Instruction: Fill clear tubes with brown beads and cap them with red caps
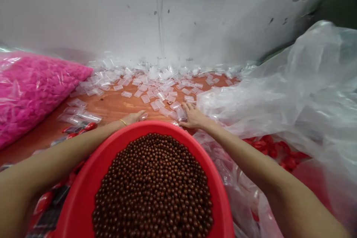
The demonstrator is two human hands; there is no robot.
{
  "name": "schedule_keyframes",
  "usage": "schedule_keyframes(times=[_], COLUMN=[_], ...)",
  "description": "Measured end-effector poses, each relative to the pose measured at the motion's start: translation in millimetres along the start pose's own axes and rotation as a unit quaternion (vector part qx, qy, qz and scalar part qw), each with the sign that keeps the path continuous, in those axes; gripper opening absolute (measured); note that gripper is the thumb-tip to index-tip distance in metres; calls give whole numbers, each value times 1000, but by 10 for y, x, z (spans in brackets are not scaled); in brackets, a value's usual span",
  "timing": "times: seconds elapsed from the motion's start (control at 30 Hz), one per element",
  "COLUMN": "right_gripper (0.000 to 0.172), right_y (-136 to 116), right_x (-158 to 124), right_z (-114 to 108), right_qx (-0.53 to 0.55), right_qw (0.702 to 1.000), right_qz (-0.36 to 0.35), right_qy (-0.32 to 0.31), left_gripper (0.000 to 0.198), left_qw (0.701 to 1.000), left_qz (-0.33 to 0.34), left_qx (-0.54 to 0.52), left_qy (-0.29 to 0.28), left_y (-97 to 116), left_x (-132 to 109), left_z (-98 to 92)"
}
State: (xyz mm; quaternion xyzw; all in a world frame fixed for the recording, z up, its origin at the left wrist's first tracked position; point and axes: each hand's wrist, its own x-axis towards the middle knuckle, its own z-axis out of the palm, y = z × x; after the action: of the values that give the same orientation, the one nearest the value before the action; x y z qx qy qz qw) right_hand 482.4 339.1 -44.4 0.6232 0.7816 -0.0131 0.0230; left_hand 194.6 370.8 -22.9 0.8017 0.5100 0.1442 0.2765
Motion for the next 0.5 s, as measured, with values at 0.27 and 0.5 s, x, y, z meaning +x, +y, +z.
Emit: schedule_keyframes(times=[0.27, 0.5], right_gripper=[137, 137], right_y=[336, 499], right_x=[373, 668], right_z=[-57, 69], right_qx=[1, 38], right_qw=[998, 995], right_qz=[67, 20], right_qy=[-20, -90], left_gripper=[115, 116], left_qw=[990, 982], left_qz=[-55, -9], left_qx=[115, 171], left_qy=[-55, -80], left_y=[31, 299], left_x=[586, 834], left_z=[-30, 173])
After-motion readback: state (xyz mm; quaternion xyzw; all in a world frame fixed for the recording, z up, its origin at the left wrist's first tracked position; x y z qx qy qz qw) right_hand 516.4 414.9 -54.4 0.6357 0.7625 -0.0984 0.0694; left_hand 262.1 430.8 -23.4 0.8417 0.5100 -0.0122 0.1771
